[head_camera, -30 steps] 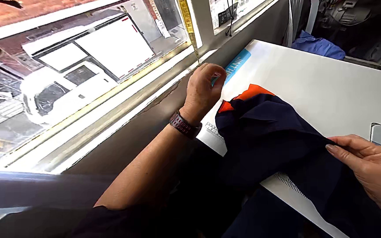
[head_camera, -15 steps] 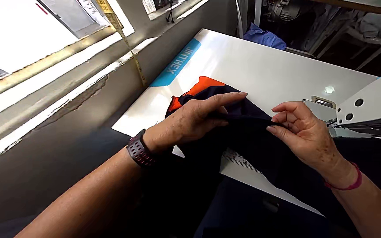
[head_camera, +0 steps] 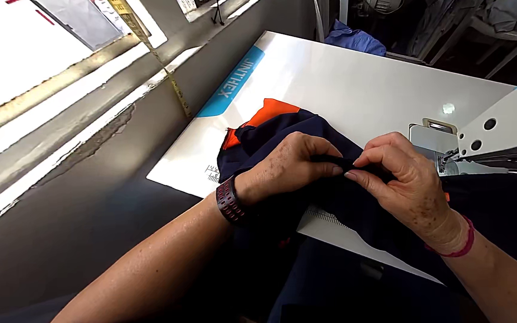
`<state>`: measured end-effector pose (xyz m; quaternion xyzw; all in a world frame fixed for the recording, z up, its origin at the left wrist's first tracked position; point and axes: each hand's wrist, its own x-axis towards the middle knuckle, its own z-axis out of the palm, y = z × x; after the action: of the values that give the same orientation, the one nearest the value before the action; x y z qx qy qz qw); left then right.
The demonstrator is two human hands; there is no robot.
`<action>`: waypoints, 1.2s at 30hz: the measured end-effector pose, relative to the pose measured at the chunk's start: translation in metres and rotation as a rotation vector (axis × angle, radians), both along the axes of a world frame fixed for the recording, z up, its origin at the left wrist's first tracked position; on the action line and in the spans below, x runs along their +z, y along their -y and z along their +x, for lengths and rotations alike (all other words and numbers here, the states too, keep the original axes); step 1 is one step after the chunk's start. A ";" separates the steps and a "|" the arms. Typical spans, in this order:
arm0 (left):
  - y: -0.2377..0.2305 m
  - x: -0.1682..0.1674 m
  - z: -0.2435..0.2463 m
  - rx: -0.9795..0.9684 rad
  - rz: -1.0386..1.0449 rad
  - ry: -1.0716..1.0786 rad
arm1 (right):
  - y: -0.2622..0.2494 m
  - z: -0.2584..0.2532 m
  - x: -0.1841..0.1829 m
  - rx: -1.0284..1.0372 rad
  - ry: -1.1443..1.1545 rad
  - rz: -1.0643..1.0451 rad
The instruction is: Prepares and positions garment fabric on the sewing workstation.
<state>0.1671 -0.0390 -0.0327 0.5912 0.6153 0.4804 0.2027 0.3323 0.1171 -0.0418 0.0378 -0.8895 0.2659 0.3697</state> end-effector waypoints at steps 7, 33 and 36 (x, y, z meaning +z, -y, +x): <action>0.006 -0.008 -0.002 -0.038 -0.090 0.185 | 0.004 -0.003 -0.015 -0.082 -0.010 0.002; 0.004 0.000 0.002 0.064 -0.265 0.395 | 0.013 -0.002 -0.028 -0.124 0.006 -0.002; 0.003 0.001 0.001 0.087 -0.300 0.364 | 0.013 -0.002 -0.028 -0.057 0.055 0.016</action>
<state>0.1685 -0.0422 -0.0313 0.4310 0.6580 0.4907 0.3748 0.3305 0.1043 -0.0694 0.0079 -0.9021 0.2491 0.3523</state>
